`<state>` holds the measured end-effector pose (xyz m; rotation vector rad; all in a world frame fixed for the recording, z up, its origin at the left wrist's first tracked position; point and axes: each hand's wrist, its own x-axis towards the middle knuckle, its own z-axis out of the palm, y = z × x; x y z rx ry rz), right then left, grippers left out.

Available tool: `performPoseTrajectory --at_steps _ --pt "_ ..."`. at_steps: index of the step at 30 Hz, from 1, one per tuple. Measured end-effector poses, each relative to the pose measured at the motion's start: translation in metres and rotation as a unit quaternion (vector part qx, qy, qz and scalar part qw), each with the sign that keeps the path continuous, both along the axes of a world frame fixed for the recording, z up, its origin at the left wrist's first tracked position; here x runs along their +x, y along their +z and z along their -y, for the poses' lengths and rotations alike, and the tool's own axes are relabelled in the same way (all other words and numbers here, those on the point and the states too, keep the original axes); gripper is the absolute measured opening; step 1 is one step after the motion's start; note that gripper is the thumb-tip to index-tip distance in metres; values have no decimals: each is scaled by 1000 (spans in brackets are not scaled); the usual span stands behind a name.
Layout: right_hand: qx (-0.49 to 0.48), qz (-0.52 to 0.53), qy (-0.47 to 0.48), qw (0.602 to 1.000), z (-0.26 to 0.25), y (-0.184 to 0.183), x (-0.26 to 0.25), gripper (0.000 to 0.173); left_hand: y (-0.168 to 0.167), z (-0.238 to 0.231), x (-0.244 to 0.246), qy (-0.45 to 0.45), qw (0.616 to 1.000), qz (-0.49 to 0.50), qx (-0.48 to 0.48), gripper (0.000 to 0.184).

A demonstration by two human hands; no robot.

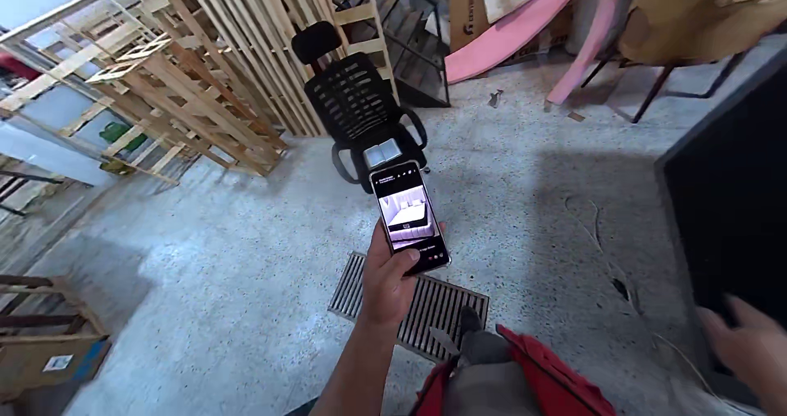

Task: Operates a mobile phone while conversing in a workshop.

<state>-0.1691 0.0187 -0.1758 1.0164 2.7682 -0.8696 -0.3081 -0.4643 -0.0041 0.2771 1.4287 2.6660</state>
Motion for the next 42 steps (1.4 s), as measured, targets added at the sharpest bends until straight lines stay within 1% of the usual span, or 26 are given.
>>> performPoseTrajectory --at_steps 1,2,3,5,7,9,11,13,14,16,20,22,24,27,31,37,39,40,41,42 --pt "-33 19 43 998 32 -15 -31 56 2 18 -8 1 1000 1 -6 67" --pt "-67 39 93 993 71 -19 -66 55 5 35 -19 1 1000 3 -8 64" --pt "-97 47 148 983 116 -14 -99 55 7 52 -30 -2 1000 5 -6 61" --pt "-130 7 260 957 209 6 -146 52 8 86 -46 -6 1000 17 9 55" --pt "-161 -76 336 925 295 46 -175 53 4 117 -60 -6 999 30 25 52" --pt "-214 -147 371 892 368 93 -192 63 1 144 -76 -16 998 41 35 51" --pt "-248 -194 386 867 423 129 -196 75 -3 169 -91 -32 997 55 37 50" --pt "-252 -207 387 862 466 148 -195 82 -4 193 -102 -56 996 71 26 48" --pt "-246 -211 379 867 484 152 -194 82 -3 205 -107 -68 994 78 18 47" --pt "-236 -227 349 878 517 155 -190 75 0 226 -115 -75 993 93 -2 44" --pt "-227 -257 295 892 566 154 -182 67 7 258 -120 -66 994 84 -32 39" --pt "-220 -276 280 893 582 158 -178 67 13 270 -120 -67 994 76 -48 40" --pt "-215 -286 277 892 592 161 -179 68 17 280 -122 -84 994 65 -35 40" --pt "-216 -285 292 887 600 166 -184 69 20 292 -125 -86 995 51 -12 37" --pt "-216 -277 316 881 607 171 -192 69 25 304 -124 -64 997 47 -11 38" --pt "-216 -283 329 875 605 170 -200 68 27 303 -128 -56 997 45 2 37" --pt "-231 -244 340 879 609 171 -197 68 23 312 -122 -40 998 47 -11 40" --pt "-249 -214 344 880 615 178 -195 69 24 322 -118 -33 998 36 -26 43" --pt "-253 -205 336 884 615 189 -197 71 27 327 -121 -40 999 3 -37 45" --pt "-247 -229 319 886 607 200 -198 71 29 324 -128 -50 997 -32 -47 44"
